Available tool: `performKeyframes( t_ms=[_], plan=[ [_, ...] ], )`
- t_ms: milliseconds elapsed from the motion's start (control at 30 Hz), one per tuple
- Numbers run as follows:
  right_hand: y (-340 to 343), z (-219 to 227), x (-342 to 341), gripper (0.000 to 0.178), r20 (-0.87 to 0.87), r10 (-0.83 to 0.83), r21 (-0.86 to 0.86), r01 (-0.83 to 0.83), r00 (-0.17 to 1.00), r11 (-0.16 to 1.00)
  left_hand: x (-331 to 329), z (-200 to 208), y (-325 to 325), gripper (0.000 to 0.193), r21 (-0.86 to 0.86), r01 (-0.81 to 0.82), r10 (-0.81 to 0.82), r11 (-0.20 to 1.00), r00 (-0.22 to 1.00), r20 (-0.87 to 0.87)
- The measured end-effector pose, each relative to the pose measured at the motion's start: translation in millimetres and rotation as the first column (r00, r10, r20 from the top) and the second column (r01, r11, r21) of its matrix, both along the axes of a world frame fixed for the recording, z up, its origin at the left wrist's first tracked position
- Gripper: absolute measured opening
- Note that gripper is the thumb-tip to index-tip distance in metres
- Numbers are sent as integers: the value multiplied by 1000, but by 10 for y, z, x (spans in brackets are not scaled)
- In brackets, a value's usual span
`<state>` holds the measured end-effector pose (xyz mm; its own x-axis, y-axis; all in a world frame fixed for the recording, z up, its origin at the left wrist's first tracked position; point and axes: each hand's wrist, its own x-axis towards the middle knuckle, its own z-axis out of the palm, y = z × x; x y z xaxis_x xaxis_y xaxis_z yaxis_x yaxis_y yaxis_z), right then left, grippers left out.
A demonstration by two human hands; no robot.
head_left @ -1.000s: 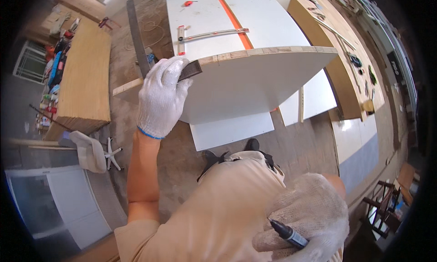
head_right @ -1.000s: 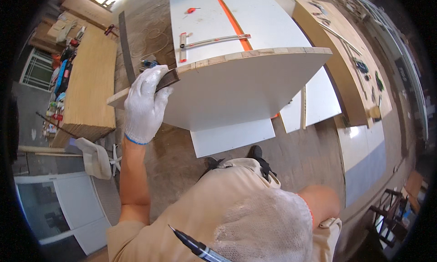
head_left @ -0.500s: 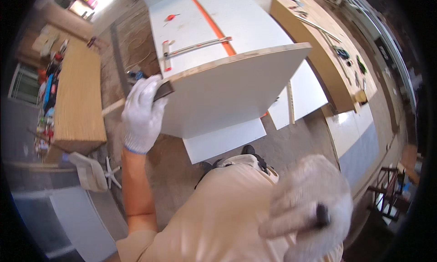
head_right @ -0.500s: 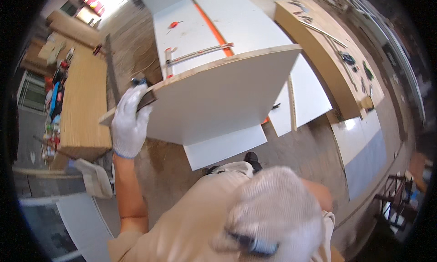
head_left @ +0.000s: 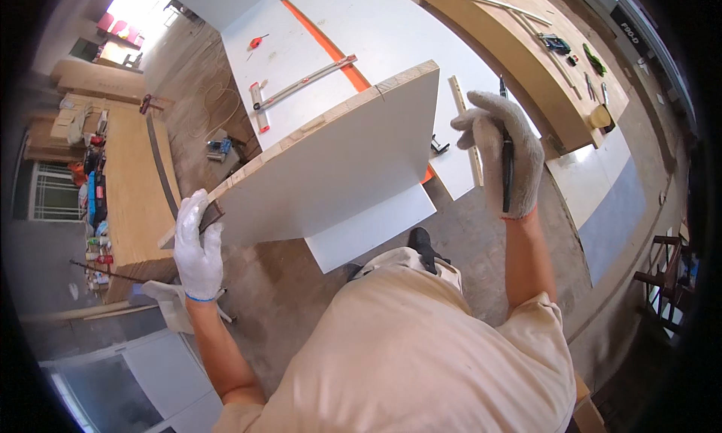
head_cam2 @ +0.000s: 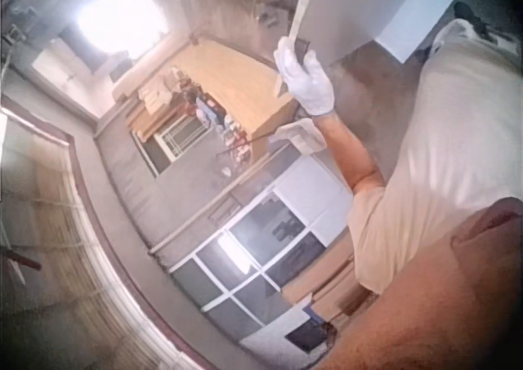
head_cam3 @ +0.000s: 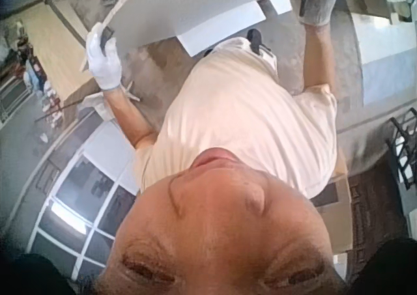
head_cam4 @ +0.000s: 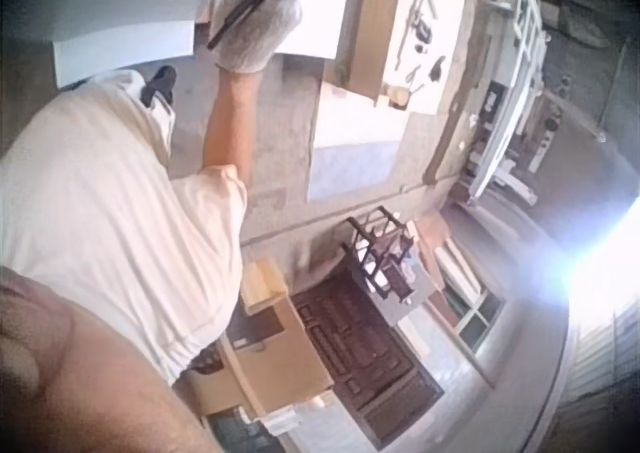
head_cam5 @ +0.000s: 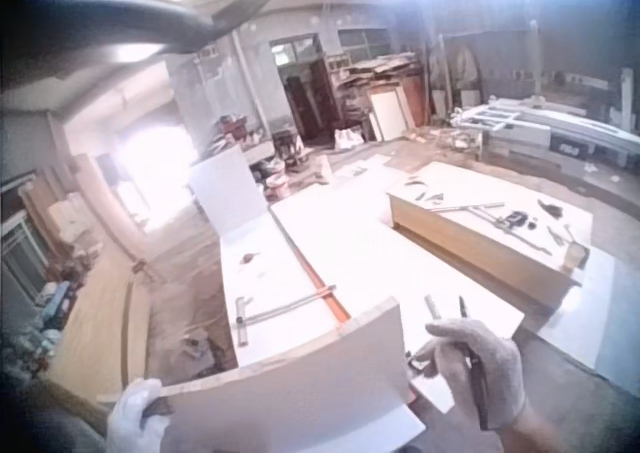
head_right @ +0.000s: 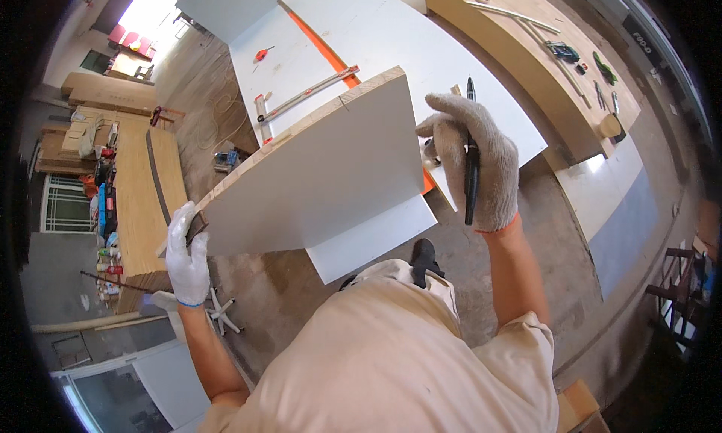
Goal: The person uses a square ruler and a pen to mark a line on a white cabinet panel. Then they use a hole saw drill bit to drill a hole at the marked location.
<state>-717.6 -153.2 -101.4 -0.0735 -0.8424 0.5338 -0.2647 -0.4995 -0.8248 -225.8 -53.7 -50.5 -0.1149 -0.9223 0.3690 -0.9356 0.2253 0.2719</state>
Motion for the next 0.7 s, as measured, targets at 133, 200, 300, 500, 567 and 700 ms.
performKeyframes(
  t_ms=[133, 200, 300, 500, 567, 700],
  plan=[
    [-178, -32, -164, 27, -12, 34, 29, -34, 999, 999, -77, 35, 33, 54, 37, -63, 63, 997, 998, -8],
    [-248, -55, -221, 28, -2, 70, 27, -70, 998, 997, -115, 54, 38, 53, 48, -80, 81, 996, 996, -22],
    [-327, -95, -262, 29, 5, 100, 23, -100, 995, 995, -156, 70, 32, 54, 53, -90, 92, 995, 995, -30],
    [-709, -221, -273, 40, -140, 47, -113, -63, 989, 992, -172, 25, 43, 55, 60, -112, 117, 992, 989, -90],
    [-817, -291, -232, 44, -86, 141, -54, -146, 986, 988, -135, 17, 45, 55, 38, -84, 88, 996, 992, -88],
    [-805, -424, -166, 50, -172, 218, -9, -223, 961, 975, -163, -10, 45, 54, 72, -92, 104, 993, 980, -171]
  ],
)
